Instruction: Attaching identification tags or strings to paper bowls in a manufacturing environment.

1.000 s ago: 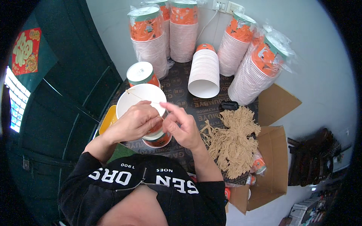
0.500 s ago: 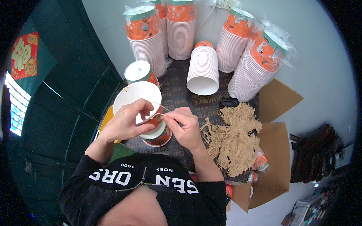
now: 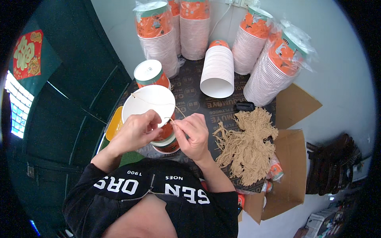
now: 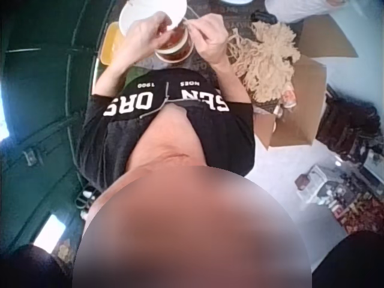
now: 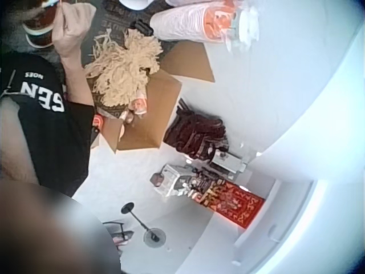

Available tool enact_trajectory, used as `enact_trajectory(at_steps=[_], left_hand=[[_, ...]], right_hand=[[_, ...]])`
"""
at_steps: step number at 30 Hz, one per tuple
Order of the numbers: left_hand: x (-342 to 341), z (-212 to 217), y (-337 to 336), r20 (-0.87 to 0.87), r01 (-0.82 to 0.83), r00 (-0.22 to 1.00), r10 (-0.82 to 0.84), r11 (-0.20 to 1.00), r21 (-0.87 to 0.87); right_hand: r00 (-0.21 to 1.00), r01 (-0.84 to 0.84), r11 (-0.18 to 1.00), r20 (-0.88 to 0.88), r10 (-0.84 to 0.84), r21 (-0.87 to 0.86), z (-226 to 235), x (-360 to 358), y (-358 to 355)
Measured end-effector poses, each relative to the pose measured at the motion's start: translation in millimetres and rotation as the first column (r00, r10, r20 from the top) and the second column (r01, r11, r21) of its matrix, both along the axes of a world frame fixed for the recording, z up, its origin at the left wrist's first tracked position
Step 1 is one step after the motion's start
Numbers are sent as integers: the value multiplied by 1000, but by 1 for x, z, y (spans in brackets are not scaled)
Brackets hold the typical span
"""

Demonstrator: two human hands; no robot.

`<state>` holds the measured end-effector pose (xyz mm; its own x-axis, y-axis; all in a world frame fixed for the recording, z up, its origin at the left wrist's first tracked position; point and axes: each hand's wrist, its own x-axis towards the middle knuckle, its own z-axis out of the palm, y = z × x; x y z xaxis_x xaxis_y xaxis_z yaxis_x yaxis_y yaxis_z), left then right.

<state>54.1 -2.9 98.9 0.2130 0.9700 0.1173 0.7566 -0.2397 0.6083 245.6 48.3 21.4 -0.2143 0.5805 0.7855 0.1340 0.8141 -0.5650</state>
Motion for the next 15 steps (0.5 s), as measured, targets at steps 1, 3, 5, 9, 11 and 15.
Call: enact_trajectory(at_steps=[1,3,5,9,11,15], left_hand=[[1,-1,-1,0,1,1000,-1,1000,0],[3,-2,-1,87,-4,996,4,1000,10],[6,0,-1,99,1,995,-7,998,66],[5,-3,4,120,97,985,-125,972,214],[4,-7,4,113,103,985,-129,972,212],[6,-13,3,188,57,978,-87,986,157]], right_hand=[[1000,-23,1000,-4,23,2,-1,0,-1],[999,-40,999,-10,40,5,-1,0,-2],[998,-58,998,-16,58,10,0,1,-2],[997,-77,997,-18,77,8,-2,3,-2],[996,-81,997,-23,81,2,-1,3,-3],[987,-151,972,21,157,-178,7,5,-10]])
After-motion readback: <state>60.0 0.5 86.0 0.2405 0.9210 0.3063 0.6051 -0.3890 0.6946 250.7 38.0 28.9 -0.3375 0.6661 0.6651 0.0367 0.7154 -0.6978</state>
